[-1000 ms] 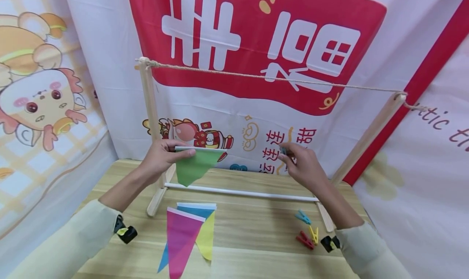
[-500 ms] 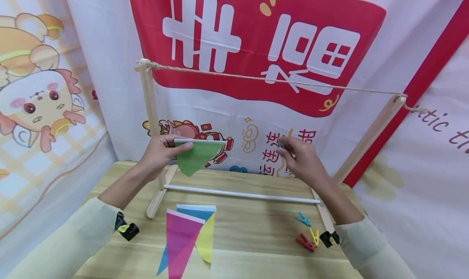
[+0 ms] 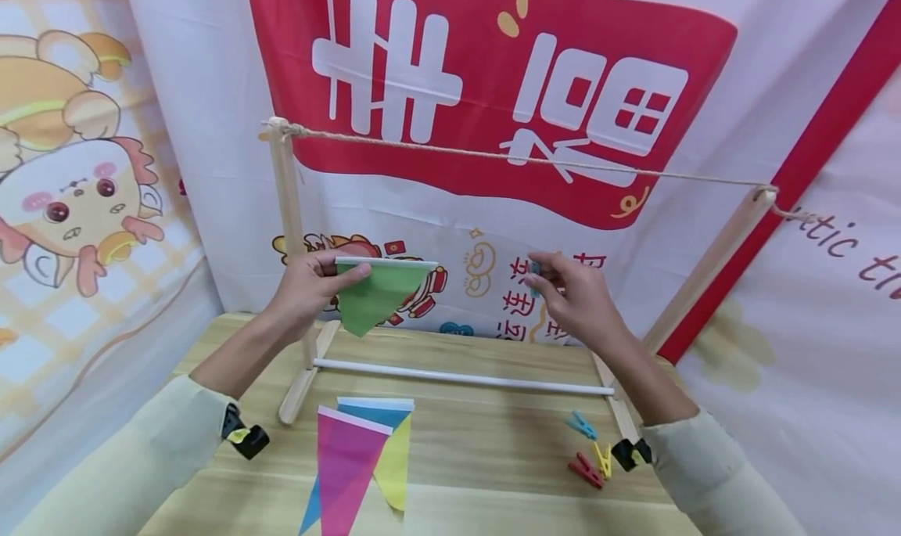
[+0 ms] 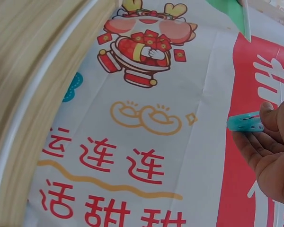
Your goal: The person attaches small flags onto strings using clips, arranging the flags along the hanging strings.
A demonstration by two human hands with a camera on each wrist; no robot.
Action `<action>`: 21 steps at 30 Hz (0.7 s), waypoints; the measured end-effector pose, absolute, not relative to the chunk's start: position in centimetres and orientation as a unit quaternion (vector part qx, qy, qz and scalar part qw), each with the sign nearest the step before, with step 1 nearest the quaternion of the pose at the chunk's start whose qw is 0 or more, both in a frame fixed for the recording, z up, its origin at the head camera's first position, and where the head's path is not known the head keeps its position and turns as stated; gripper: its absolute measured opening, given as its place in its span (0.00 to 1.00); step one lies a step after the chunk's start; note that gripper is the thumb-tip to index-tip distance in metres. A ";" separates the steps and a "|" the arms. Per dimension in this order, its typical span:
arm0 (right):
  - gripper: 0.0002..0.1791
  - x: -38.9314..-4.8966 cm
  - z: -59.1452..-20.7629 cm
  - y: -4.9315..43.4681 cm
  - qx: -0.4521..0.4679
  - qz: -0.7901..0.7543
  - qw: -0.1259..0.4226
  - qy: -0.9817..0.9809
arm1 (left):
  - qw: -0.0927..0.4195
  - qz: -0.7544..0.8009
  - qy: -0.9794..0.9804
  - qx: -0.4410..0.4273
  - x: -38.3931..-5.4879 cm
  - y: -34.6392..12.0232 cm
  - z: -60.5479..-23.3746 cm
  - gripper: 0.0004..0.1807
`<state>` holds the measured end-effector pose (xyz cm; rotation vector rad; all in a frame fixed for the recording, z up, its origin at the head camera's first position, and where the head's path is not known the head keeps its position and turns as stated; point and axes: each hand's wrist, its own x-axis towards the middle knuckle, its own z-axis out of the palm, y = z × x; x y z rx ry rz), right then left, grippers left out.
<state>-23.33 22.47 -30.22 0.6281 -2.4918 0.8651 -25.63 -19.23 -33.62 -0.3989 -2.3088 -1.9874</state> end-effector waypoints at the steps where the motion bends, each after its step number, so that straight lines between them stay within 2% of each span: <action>1: 0.24 -23.3 -30.1 22.4 0.227 0.310 0.214 -0.898 | 0.037 -0.646 -0.751 -0.130 -25.6 -19.2 -33.5 0.24; 7: 0.23 -23.2 -28.8 21.8 0.223 0.310 0.214 -0.899 | 0.049 -0.645 -0.751 -0.131 -25.6 -19.1 -32.7 0.25; 14: 0.22 -23.5 -27.6 21.2 0.234 0.304 0.225 -0.896 | 0.052 -0.660 -0.735 -0.145 -26.0 -18.9 -31.5 0.20; 21: 0.22 -23.7 -26.5 20.3 0.237 0.310 0.222 -0.894 | 0.044 -0.669 -0.730 -0.130 -26.1 -18.8 -30.5 0.25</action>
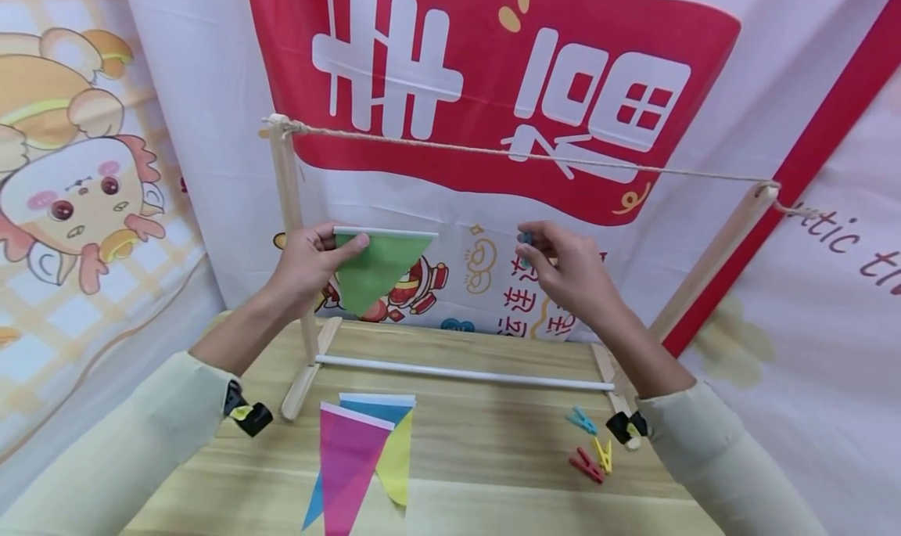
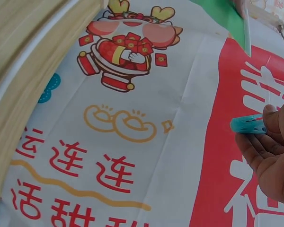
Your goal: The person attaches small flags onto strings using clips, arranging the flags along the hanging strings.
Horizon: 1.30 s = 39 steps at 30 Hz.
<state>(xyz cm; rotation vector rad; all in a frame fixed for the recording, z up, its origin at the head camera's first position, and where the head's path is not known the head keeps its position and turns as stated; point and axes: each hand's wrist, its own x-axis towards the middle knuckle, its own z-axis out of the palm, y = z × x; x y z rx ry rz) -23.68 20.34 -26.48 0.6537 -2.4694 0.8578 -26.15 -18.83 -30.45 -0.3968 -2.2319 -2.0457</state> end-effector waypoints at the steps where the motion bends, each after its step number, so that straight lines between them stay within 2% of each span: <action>1: 0.22 -23.7 -26.3 20.3 0.239 0.311 0.222 -0.893 | 0.045 -0.667 -0.732 -0.127 -26.2 -18.8 -30.3 0.26; 16: 0.20 -24.4 -24.6 19.6 0.270 0.324 0.243 -0.874 | 0.068 -0.663 -0.737 -0.111 -26.4 -18.4 -29.4 0.31; 24: 0.21 -24.8 -24.4 18.4 0.270 0.334 0.229 -0.874 | 0.070 -0.673 -0.731 -0.092 -25.9 -18.6 -29.5 0.33; 39: 0.20 -25.0 -22.6 16.5 0.295 0.340 0.248 -0.858 | 0.082 -0.702 -0.701 -0.097 -26.4 -17.8 -28.3 0.31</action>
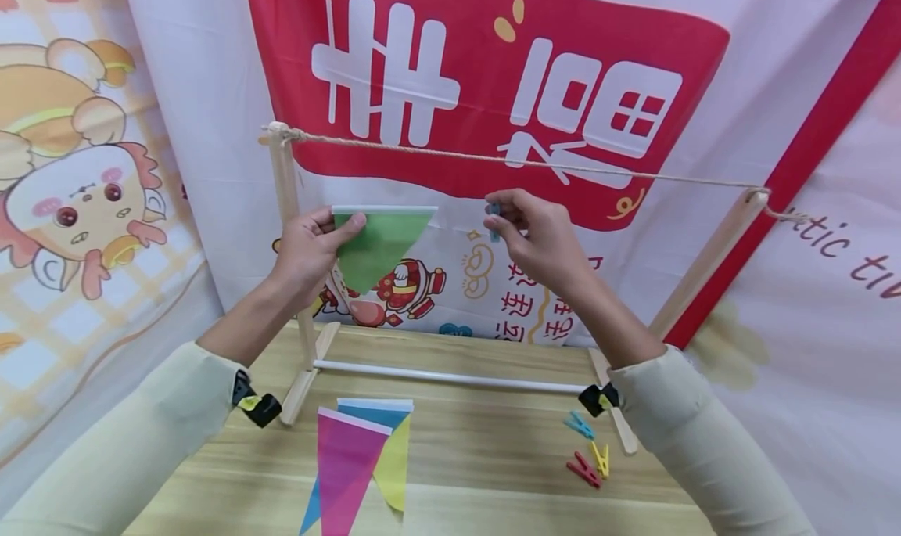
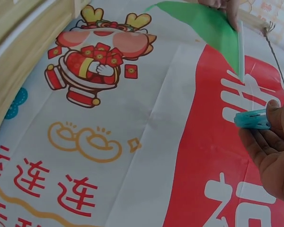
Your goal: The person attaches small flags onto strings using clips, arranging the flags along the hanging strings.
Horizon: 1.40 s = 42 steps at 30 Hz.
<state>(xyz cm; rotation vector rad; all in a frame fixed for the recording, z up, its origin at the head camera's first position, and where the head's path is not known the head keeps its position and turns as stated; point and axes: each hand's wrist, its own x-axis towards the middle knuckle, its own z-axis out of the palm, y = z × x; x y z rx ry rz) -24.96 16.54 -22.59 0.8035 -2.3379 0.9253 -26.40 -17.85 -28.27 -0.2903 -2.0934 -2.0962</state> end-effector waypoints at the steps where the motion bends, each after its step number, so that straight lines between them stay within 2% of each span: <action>1: 0.21 -24.9 -22.5 16.4 0.295 0.342 0.248 -0.857 | 0.083 -0.705 -0.698 -0.098 -26.4 -17.8 -28.2 0.30; 15: 0.20 -24.8 -21.5 15.2 0.296 0.360 0.236 -0.852 | 0.087 -0.720 -0.678 -0.117 -26.1 -18.2 -27.1 0.28; 23: 0.19 -25.1 -20.7 14.5 0.310 0.364 0.249 -0.843 | 0.100 -0.720 -0.677 -0.115 -26.2 -18.2 -26.4 0.26; 42: 0.19 -24.7 -17.5 12.6 0.340 0.360 0.263 -0.828 | 0.110 -0.705 -0.690 -0.120 -26.1 -18.2 -25.3 0.30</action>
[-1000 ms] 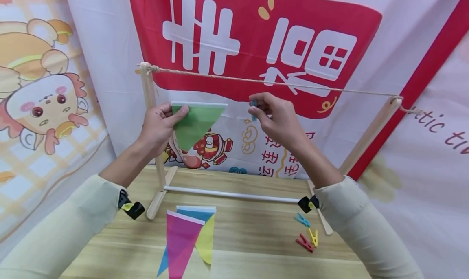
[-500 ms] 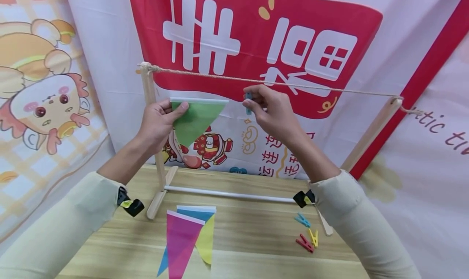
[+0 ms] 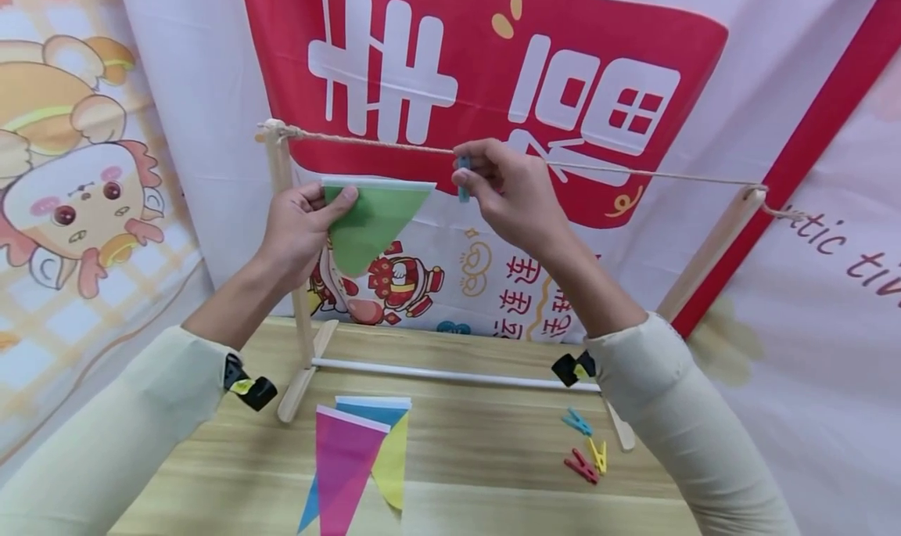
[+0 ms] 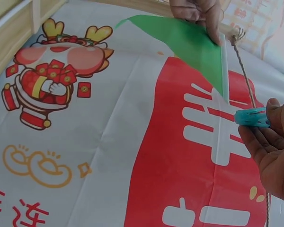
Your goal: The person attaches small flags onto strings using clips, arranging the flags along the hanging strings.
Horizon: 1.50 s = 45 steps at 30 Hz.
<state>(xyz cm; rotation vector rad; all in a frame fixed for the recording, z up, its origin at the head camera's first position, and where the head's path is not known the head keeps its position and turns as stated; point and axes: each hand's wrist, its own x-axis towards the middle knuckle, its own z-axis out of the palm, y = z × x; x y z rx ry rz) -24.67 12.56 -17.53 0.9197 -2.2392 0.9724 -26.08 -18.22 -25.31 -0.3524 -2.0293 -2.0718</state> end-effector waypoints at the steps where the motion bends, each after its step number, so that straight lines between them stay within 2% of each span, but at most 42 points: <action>1: 0.19 -24.6 -17.4 12.5 0.342 0.362 0.262 -0.827 | 0.111 -0.707 -0.688 -0.122 -26.1 -18.2 -25.3 0.30; 10: 0.20 -24.8 -16.4 11.6 0.350 0.368 0.272 -0.817 | 0.119 -0.732 -0.658 -0.132 -26.6 -18.3 -25.1 0.25; 19: 0.19 -25.1 -15.1 10.9 0.328 0.384 0.265 -0.822 | 0.127 -0.727 -0.662 -0.133 -27.0 -17.9 -24.8 0.25; 33: 0.19 -24.7 -13.5 9.4 0.348 0.381 0.271 -0.813 | 0.134 -0.727 -0.660 -0.131 -26.0 -17.5 -23.6 0.24; 45: 0.19 -24.8 -13.0 7.8 0.363 0.391 0.262 -0.804 | 0.140 -0.736 -0.656 -0.088 -25.4 -17.7 -23.3 0.29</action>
